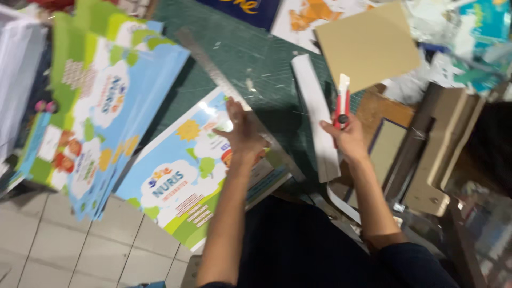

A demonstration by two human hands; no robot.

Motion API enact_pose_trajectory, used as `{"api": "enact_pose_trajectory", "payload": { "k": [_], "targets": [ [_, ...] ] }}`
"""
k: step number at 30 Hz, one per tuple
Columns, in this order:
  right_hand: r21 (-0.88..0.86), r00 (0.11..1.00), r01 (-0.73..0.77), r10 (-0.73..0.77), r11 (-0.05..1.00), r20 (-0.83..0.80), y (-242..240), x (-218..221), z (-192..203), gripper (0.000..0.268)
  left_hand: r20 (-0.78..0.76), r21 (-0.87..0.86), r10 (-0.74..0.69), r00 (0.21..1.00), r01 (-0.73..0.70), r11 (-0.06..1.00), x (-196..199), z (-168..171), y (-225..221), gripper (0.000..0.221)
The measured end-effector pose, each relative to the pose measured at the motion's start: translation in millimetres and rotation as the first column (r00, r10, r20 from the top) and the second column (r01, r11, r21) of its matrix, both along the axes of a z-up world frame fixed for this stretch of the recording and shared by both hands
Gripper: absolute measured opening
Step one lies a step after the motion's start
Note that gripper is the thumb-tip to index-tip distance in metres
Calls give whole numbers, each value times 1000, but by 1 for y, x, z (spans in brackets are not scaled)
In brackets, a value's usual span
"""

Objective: The person organizes a stack of booklets by hand and then uses a ruler and a utility knife to trim the edges of the paper on a cutting mat.

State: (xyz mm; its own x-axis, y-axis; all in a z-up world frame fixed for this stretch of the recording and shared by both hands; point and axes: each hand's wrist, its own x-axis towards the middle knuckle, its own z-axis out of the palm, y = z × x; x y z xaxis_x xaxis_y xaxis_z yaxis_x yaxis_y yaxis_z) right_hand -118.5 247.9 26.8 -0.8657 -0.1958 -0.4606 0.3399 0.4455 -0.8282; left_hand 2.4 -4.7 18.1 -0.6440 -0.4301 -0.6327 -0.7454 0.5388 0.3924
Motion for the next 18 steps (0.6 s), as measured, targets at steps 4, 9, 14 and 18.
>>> {"api": "enact_pose_trajectory", "payload": {
  "k": [4, 9, 14, 18],
  "targets": [
    [-33, 999, 32, -32, 999, 1, 85, -12, 19, 27, 60, -52, -69, 996, 72, 996, -5, -6, -2, 155],
    [543, 906, 194, 63, 817, -419, 142, 31, 11, 34, 143, -49, -109, 984, 117, 992, -10, 1, -1, 157],
    [534, 787, 292, 118, 793, -606, 148, 65, -16, 42, 81, -6, -101, 992, 102, 995, -8, 11, 1, 153],
    [538, 683, 350, 185, 767, -707, 122, 78, -15, 62, -145, 48, -18, 989, 25, 999, 14, 4, -10, 131]
  ]
}}
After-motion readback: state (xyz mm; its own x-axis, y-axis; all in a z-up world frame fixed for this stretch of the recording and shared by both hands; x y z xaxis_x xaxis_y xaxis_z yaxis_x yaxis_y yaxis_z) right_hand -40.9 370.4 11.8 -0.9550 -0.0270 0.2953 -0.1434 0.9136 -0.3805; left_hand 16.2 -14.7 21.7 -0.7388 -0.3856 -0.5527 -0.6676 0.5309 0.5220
